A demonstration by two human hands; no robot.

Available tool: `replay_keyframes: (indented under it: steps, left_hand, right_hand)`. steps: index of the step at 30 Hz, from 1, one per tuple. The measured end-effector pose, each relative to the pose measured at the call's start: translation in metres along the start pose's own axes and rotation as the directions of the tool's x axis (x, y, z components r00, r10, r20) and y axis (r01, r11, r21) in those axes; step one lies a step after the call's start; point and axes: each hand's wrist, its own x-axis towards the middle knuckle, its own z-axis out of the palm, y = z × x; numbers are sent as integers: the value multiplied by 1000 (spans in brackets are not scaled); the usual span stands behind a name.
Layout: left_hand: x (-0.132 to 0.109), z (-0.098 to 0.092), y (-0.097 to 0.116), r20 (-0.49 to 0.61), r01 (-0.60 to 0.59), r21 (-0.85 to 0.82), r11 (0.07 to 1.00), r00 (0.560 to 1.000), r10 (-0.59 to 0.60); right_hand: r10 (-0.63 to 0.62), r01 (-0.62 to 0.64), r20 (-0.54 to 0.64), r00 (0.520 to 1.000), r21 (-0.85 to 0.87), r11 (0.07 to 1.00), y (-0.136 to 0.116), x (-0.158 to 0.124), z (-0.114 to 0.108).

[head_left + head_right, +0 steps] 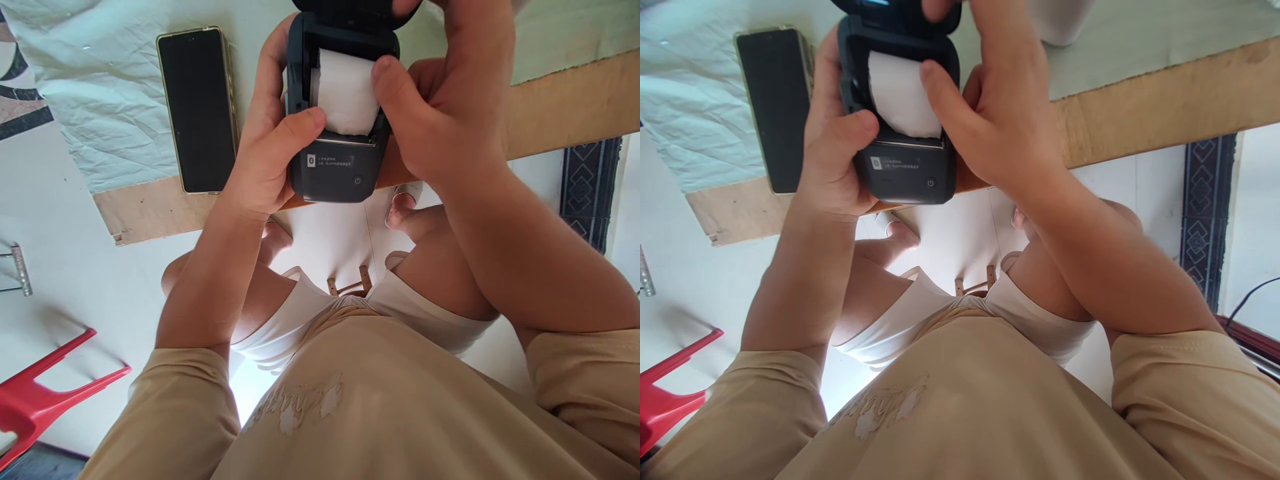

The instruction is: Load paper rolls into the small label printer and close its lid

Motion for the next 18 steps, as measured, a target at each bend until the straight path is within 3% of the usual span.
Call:
replay_keyframes:
  steps: [2, 8, 12, 18]
  left_hand:
    - [0, 0, 0, -13, -18, -3, 1000, 1000, 18]
    - [0, -1, -4, -76, -16, 78, 997, 997, 22]
    - [0, 4, -4, -103, -51, 47, 998, 993, 55]
    - [-1, 7, 1, -65, -50, -38, 998, 997, 48]
  right_hand:
    - [-54, 56, 16, 998, -156, 986, 0, 2, 0]
    - [-104, 114, 51, 993, -240, 964, 6, 2, 1]
    - [-130, 144, 75, 989, -216, 966, 4, -1, 0]
    - [-78, 75, -37, 996, -63, 995, -4, -2, 1]
